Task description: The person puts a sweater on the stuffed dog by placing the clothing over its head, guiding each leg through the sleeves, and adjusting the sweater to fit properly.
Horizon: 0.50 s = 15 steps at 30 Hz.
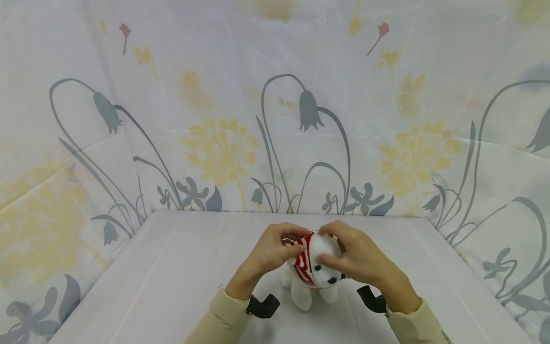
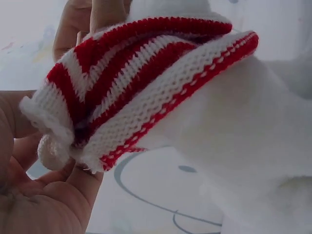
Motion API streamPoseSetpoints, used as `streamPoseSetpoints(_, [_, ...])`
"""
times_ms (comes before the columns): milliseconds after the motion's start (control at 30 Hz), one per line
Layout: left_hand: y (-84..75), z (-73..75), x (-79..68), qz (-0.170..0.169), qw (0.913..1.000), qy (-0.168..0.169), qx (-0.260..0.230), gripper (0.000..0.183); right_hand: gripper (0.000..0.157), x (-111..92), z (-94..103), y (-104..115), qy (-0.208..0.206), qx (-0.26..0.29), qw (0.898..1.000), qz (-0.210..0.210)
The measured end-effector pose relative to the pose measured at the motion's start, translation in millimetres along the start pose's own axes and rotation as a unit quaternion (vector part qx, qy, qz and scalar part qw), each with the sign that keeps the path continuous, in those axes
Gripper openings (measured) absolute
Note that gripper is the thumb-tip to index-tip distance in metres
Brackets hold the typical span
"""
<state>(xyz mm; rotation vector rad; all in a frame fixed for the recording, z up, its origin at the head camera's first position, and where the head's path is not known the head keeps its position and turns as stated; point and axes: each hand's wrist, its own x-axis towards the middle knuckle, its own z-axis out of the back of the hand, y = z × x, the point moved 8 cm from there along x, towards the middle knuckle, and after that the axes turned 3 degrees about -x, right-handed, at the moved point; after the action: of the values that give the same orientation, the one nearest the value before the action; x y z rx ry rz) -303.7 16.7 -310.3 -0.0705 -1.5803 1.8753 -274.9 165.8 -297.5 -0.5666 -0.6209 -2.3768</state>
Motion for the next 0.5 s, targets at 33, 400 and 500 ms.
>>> streamPoseSetpoints(33, [-4.4, 0.2, -1.4, -0.001, 1.0000, 0.002, 0.003, 0.027, 0.043, 1, -0.3, 0, 0.001, 0.001, 1.000, 0.001])
streamPoseSetpoints(400, [20.1, 0.9, 4.6, -0.039, 0.9979, 0.023, 0.047, 0.030, 0.039, 2, -4.1, -8, 0.011, 0.057, 0.998, 0.008])
streamPoseSetpoints(500, [17.2, -0.4, 3.8, -0.064, 0.9941, 0.018, 0.086, 0.031, 0.038, 1, -5.1, -9, 0.012, 0.065, 0.998, 0.006])
